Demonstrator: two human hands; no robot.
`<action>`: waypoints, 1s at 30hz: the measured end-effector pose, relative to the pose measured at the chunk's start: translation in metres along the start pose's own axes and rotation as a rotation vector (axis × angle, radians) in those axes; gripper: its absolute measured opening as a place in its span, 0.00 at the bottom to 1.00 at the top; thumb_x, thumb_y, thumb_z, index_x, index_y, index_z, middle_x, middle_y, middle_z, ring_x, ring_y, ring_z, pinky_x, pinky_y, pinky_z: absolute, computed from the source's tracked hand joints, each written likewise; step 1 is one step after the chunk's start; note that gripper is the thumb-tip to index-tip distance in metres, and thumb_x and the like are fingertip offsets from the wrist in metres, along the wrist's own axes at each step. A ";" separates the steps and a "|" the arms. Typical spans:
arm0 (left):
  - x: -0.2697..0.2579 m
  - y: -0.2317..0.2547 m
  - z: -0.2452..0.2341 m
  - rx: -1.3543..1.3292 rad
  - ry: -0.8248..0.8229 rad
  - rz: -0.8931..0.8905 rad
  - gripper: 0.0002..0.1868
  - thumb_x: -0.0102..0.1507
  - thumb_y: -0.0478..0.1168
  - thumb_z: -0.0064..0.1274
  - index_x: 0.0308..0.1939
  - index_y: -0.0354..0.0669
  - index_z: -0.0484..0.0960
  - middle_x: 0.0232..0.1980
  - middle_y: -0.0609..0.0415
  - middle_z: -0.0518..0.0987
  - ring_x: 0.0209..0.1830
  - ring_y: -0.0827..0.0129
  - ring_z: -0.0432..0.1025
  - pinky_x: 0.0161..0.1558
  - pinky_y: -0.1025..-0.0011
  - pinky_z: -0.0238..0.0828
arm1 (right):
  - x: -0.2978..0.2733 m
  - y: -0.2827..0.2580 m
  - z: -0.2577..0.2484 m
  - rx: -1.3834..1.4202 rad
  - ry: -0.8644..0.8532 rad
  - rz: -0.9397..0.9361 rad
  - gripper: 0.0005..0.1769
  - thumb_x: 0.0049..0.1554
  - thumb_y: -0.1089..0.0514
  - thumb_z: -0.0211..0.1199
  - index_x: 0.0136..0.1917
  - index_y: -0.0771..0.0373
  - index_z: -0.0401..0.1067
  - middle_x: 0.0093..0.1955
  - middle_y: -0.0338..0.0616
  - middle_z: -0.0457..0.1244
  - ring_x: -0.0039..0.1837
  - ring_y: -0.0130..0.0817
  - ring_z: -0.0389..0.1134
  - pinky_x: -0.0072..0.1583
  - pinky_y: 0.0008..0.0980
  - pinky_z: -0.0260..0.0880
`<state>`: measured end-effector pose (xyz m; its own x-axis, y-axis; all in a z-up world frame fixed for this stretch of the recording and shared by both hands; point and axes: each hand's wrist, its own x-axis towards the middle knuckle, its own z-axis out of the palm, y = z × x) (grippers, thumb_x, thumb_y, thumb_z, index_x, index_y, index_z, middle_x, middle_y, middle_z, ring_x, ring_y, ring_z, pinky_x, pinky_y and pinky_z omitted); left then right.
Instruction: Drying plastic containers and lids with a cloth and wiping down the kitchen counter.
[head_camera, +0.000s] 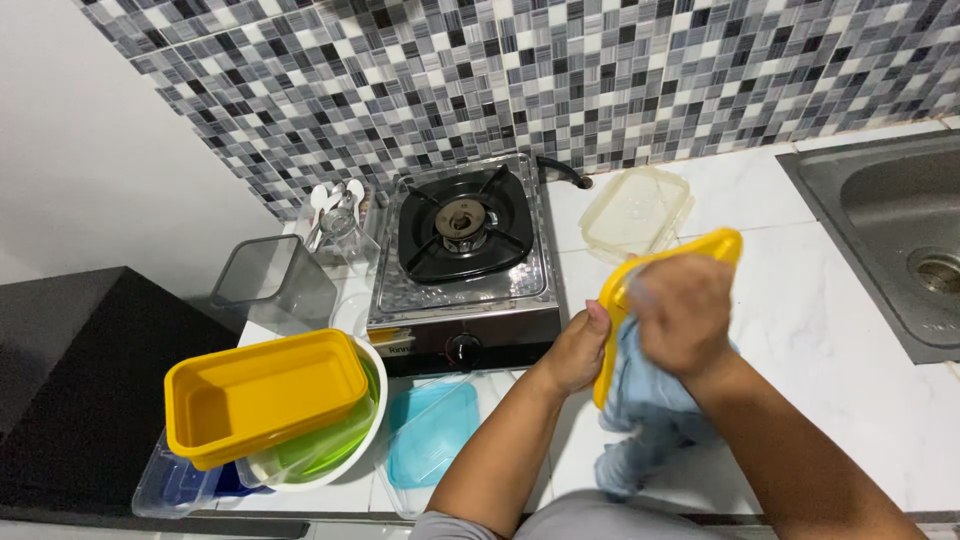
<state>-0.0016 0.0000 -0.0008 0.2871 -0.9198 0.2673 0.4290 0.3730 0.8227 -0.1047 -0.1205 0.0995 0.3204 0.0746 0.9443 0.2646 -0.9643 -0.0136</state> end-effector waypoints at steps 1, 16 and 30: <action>0.001 0.008 0.009 -0.001 0.000 -0.001 0.52 0.70 0.74 0.31 0.80 0.32 0.57 0.75 0.46 0.67 0.75 0.63 0.62 0.75 0.63 0.58 | -0.002 0.000 0.000 0.000 0.000 0.001 0.11 0.55 0.63 0.67 0.52 0.62 0.73 0.53 0.45 0.66 0.57 0.49 0.66 0.62 0.49 0.63; -0.001 0.035 0.022 -0.177 -0.003 0.250 0.52 0.70 0.66 0.47 0.86 0.44 0.41 0.84 0.45 0.55 0.83 0.54 0.53 0.82 0.56 0.48 | -0.007 0.002 -0.001 -0.132 -0.009 0.012 0.08 0.57 0.62 0.71 0.51 0.58 0.79 0.53 0.48 0.65 0.57 0.47 0.66 0.60 0.45 0.63; 0.015 0.043 0.034 -0.241 0.160 0.432 0.46 0.71 0.58 0.48 0.86 0.50 0.44 0.84 0.49 0.56 0.83 0.54 0.53 0.81 0.53 0.48 | -0.022 -0.001 0.022 -0.291 -0.205 0.336 0.38 0.62 0.52 0.55 0.78 0.73 0.51 0.81 0.69 0.46 0.81 0.66 0.46 0.78 0.59 0.43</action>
<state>-0.0078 -0.0023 0.0560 0.6008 -0.6530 0.4611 0.4223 0.7490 0.5105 -0.0918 -0.1151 0.0712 0.5244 -0.2327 0.8191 -0.1402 -0.9724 -0.1865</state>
